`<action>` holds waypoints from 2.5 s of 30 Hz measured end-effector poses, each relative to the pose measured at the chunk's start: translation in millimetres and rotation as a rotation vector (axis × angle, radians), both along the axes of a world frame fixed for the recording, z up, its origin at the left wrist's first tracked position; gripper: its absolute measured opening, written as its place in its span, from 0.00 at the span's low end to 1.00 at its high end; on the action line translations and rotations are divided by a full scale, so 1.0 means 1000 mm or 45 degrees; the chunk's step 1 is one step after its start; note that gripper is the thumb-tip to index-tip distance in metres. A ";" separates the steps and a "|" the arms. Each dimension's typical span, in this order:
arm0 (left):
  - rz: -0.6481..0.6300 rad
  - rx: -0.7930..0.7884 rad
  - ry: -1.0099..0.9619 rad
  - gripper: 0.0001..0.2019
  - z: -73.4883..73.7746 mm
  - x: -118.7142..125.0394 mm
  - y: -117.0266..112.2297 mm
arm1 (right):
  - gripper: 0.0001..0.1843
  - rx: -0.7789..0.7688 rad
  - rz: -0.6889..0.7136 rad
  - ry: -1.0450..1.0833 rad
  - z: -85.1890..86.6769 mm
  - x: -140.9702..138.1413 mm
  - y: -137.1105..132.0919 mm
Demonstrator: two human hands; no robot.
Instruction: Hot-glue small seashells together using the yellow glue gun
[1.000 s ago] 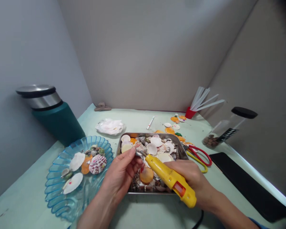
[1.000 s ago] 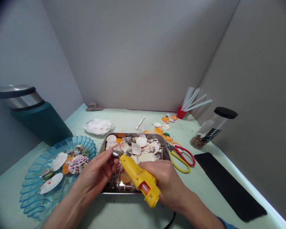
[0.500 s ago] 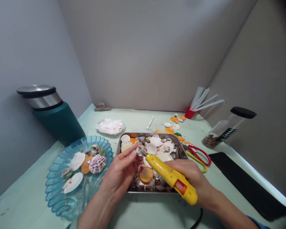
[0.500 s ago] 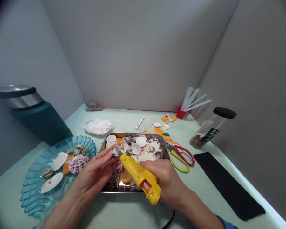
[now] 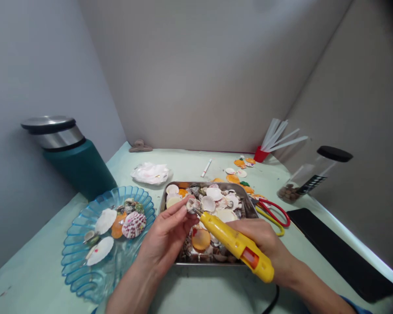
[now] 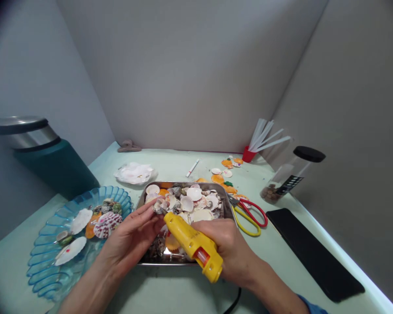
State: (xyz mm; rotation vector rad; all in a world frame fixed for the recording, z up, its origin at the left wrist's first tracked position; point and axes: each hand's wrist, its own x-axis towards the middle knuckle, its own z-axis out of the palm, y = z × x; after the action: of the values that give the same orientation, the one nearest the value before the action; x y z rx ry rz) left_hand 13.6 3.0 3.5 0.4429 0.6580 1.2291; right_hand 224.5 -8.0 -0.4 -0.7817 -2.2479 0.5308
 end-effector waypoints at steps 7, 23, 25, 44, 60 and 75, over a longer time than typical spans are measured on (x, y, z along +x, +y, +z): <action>-0.011 0.002 0.005 0.10 0.001 0.000 -0.001 | 0.15 0.019 -0.017 -0.015 0.000 -0.001 0.000; -0.026 0.040 -0.008 0.11 0.000 0.001 -0.001 | 0.16 0.045 -0.041 -0.014 0.002 -0.001 0.000; -0.007 0.034 0.000 0.11 0.000 0.001 -0.001 | 0.16 0.042 -0.043 -0.004 0.002 -0.002 0.000; 0.062 0.058 0.025 0.11 -0.003 0.002 0.001 | 0.17 0.064 -0.040 0.099 0.003 0.000 0.001; 0.055 0.082 0.069 0.13 -0.007 0.003 0.001 | 0.10 0.020 -0.083 0.080 0.003 0.001 0.000; 0.059 0.060 0.104 0.13 -0.008 0.003 0.001 | 0.06 -0.012 -0.088 0.167 0.002 0.001 0.001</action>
State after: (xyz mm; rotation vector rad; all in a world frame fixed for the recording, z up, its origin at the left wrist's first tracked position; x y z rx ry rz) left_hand 16.2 4.2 -4.7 0.5216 0.7138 1.2779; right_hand 225.5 -7.0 1.5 -0.8031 -2.0923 0.5446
